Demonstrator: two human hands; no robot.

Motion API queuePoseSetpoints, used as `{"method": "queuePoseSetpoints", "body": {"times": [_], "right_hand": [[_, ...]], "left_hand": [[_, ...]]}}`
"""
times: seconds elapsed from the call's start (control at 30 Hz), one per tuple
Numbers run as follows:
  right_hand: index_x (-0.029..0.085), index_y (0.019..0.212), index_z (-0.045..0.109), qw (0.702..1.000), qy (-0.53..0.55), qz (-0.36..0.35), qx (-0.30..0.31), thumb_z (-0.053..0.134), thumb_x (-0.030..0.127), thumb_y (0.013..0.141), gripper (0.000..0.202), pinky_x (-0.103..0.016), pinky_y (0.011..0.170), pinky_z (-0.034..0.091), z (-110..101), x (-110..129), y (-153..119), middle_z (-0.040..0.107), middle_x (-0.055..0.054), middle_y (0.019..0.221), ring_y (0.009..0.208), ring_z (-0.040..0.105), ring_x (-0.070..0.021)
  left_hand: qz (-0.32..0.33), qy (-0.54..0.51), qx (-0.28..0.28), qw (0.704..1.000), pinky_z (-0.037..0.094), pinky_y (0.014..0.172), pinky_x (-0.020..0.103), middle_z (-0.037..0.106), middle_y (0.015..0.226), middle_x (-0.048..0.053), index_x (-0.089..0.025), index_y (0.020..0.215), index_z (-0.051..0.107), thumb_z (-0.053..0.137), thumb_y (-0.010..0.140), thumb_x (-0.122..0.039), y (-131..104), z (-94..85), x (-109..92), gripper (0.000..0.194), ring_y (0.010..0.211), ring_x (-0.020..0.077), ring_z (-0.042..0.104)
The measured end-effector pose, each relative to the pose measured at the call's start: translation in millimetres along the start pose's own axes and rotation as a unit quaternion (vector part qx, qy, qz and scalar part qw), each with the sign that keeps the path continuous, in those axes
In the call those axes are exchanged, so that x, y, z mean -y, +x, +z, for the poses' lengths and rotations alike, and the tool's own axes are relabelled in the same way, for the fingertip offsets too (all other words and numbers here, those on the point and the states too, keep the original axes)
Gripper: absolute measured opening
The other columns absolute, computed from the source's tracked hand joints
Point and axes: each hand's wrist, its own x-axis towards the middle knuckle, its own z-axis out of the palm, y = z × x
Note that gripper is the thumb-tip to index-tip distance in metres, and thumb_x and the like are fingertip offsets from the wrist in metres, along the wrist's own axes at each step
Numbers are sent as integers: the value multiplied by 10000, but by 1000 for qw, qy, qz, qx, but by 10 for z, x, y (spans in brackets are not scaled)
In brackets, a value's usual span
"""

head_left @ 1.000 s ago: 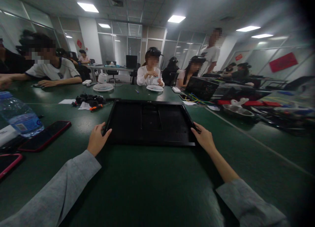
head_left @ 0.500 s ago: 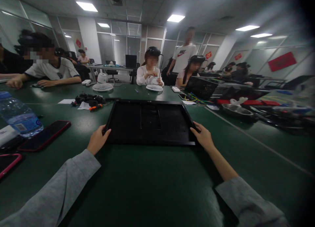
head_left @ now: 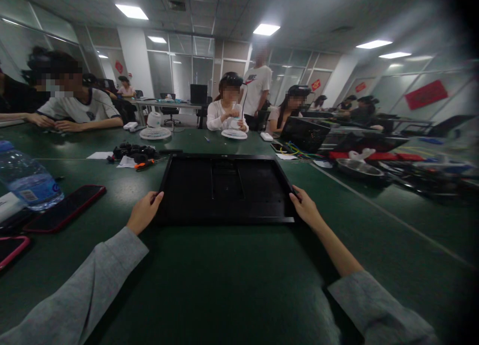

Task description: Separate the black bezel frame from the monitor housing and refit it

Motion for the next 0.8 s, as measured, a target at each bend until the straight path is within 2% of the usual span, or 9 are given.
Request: {"method": "queuePoseSetpoints", "body": {"times": [0.2, 0.47, 0.8], "right_hand": [[211, 1367, 544, 1000, 3, -23, -8, 488, 555, 885, 595, -513, 998, 493, 11, -22, -7, 664, -131, 1264, 1153, 637, -304], [184, 1386, 535, 1000, -8, -20, 7, 477, 498, 897, 584, -510, 1024, 478, 11, -47, 4, 649, -139, 1291, 1178, 623, -309], [194, 1382, 543, 1000, -1, -21, 14, 485, 445, 895, 551, -511, 1033, 474, -4, -18, 9, 639, -125, 1313, 1205, 606, -298]], "left_hand": [[-2, 42, -5, 999, 502, 826, 375, 730, 1034, 108, -188, 1139, 618, 334, 936, -595, -10, 2, -20, 536, 984, 281, 684], [-6, 18, -7, 1000, 501, 835, 377, 728, 1066, 125, -167, 1122, 623, 346, 924, -585, -54, -30, -90, 539, 999, 288, 684], [-16, 14, -2, 1000, 500, 811, 369, 719, 1027, 127, -153, 1061, 631, 366, 892, -601, -11, -31, -33, 548, 960, 284, 678]]}}
